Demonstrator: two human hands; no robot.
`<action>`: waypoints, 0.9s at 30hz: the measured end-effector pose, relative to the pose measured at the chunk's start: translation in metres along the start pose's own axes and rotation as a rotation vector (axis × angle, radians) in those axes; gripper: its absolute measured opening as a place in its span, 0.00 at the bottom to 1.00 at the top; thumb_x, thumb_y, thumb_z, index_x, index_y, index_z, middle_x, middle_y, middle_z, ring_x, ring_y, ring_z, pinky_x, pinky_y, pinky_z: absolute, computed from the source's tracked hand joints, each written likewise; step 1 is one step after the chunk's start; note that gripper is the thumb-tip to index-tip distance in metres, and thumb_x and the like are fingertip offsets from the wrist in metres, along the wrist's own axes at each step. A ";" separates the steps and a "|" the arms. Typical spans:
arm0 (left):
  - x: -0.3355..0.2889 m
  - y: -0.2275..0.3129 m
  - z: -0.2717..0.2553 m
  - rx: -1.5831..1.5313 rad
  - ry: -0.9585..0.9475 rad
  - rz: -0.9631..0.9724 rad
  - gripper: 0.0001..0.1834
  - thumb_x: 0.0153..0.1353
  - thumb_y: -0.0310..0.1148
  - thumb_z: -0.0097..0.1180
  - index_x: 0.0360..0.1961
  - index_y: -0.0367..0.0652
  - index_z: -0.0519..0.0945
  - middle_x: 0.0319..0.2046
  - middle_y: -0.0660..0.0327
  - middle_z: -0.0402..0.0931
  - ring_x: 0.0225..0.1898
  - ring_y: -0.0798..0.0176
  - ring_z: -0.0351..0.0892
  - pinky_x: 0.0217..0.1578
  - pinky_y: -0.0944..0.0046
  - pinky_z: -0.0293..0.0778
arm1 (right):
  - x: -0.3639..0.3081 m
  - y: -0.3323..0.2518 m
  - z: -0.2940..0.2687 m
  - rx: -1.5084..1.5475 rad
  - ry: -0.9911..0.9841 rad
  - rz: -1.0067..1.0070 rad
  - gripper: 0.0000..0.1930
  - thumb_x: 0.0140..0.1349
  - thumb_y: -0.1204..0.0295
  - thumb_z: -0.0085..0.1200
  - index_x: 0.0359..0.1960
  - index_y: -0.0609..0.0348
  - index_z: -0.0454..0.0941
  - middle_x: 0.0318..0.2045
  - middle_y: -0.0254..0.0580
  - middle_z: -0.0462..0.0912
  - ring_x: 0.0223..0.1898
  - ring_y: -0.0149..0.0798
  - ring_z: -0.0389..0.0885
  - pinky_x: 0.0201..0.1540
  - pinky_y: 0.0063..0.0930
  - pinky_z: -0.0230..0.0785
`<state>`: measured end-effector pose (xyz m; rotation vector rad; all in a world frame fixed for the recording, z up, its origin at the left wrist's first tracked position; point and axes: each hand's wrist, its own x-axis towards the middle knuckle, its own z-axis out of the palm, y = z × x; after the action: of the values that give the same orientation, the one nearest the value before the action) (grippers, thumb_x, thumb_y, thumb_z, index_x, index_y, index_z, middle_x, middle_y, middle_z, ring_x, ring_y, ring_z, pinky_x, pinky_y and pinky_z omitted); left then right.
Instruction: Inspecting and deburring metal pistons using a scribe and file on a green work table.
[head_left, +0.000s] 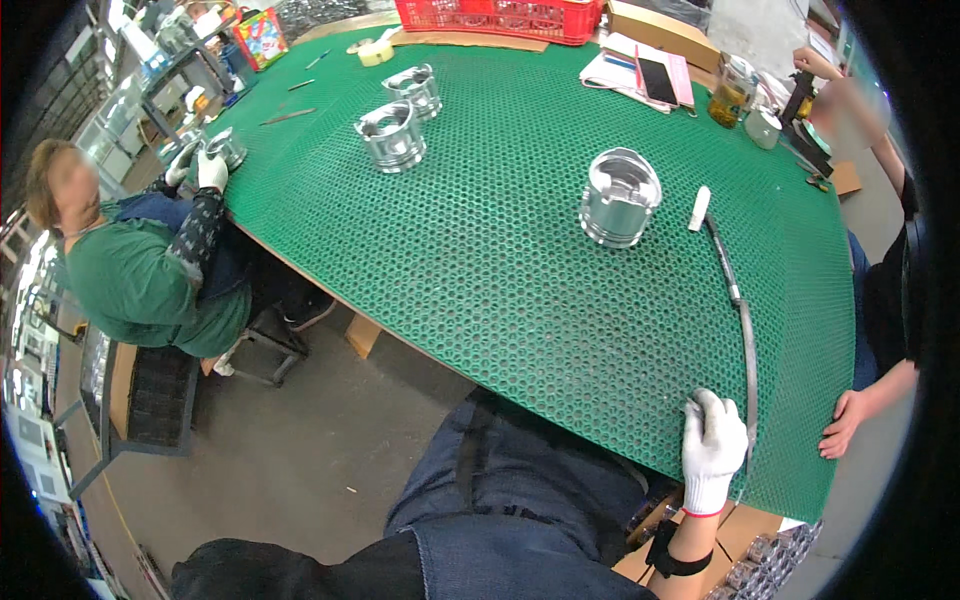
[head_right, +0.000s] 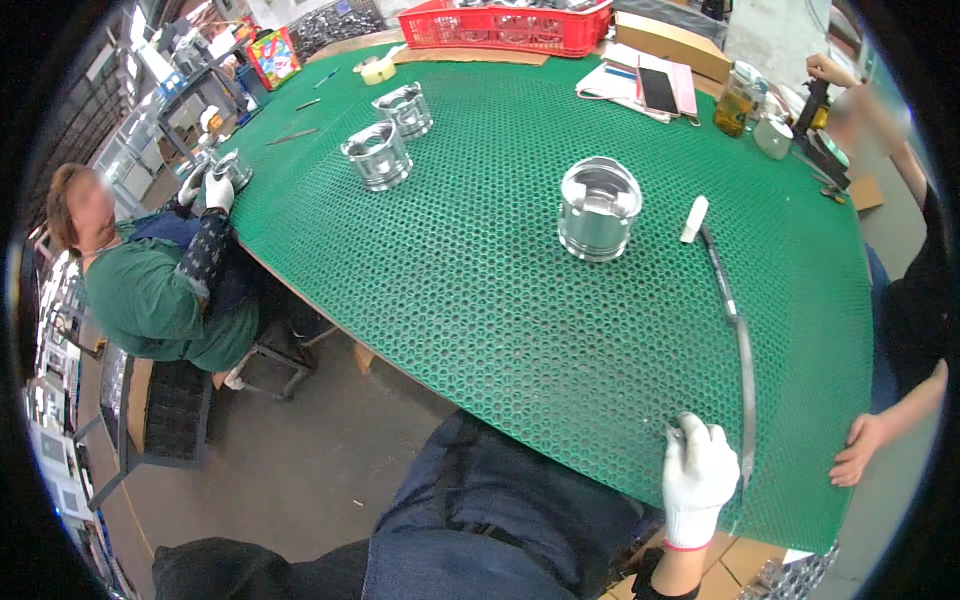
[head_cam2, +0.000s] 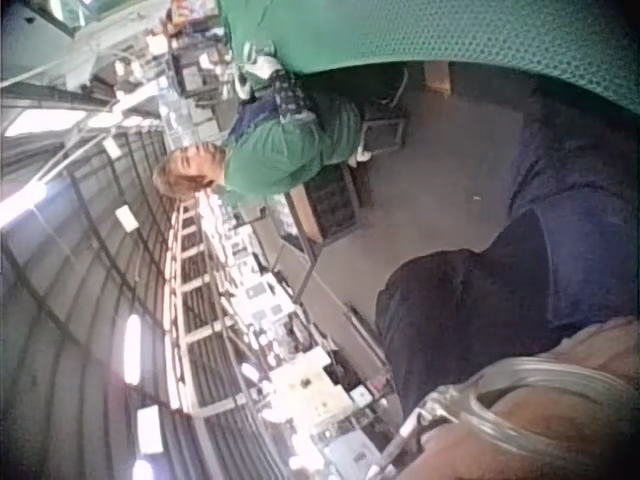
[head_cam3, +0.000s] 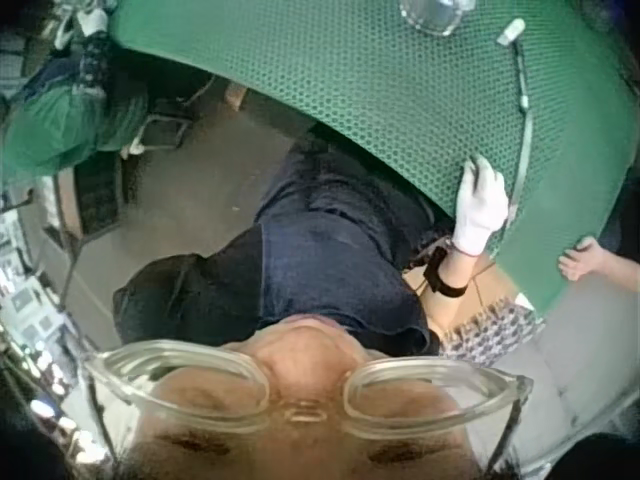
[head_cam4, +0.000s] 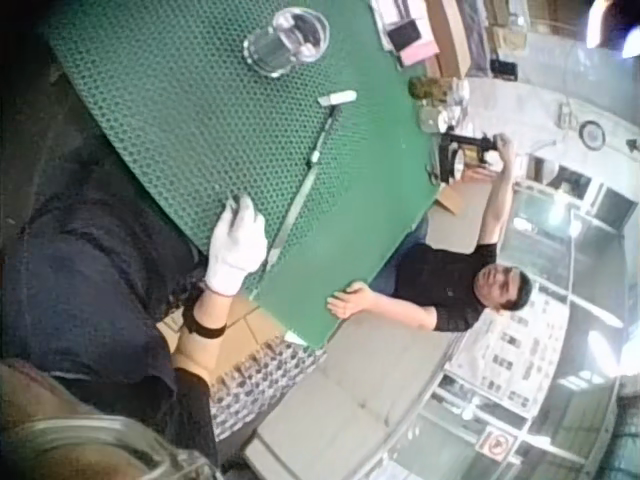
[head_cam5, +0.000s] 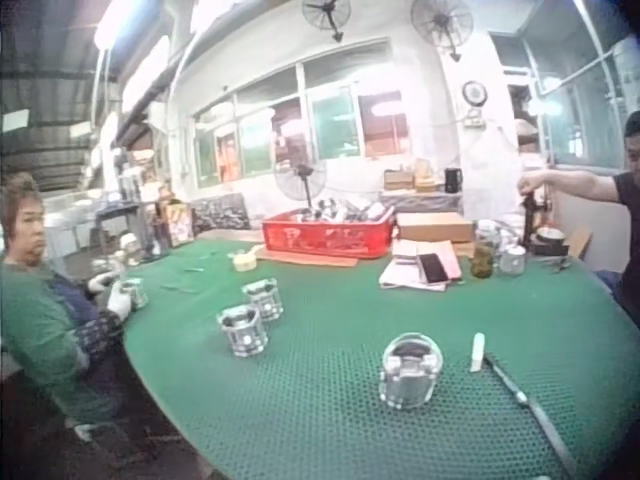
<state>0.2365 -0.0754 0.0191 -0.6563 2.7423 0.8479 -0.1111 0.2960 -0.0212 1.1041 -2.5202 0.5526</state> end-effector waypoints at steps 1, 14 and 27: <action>-0.017 0.006 0.024 -0.047 -0.135 0.021 0.20 0.69 0.36 0.47 0.59 0.42 0.75 0.54 0.53 0.78 0.54 0.57 0.76 0.56 0.60 0.70 | 0.001 -0.001 0.001 0.020 0.010 0.000 0.11 0.53 0.73 0.64 0.39 0.51 0.83 0.29 0.43 0.79 0.28 0.48 0.79 0.31 0.39 0.71; -0.155 -0.035 0.200 -0.395 -1.028 -0.161 0.22 0.63 0.40 0.53 0.57 0.46 0.79 0.52 0.51 0.81 0.53 0.49 0.78 0.55 0.54 0.72 | 0.015 -0.015 0.004 0.014 -0.039 0.025 0.10 0.53 0.69 0.64 0.39 0.47 0.82 0.26 0.39 0.77 0.25 0.45 0.78 0.29 0.37 0.70; 0.108 0.147 -0.026 0.204 0.179 0.624 0.21 0.58 0.32 0.61 0.55 0.44 0.79 0.52 0.51 0.79 0.55 0.46 0.77 0.56 0.49 0.72 | -0.007 0.000 -0.006 -0.065 0.029 -0.004 0.11 0.53 0.67 0.62 0.39 0.49 0.81 0.25 0.38 0.73 0.25 0.43 0.77 0.28 0.36 0.70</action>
<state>0.0709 -0.0199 0.0786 0.1932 3.1863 0.6127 -0.1057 0.3030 -0.0185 1.0705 -2.4920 0.4790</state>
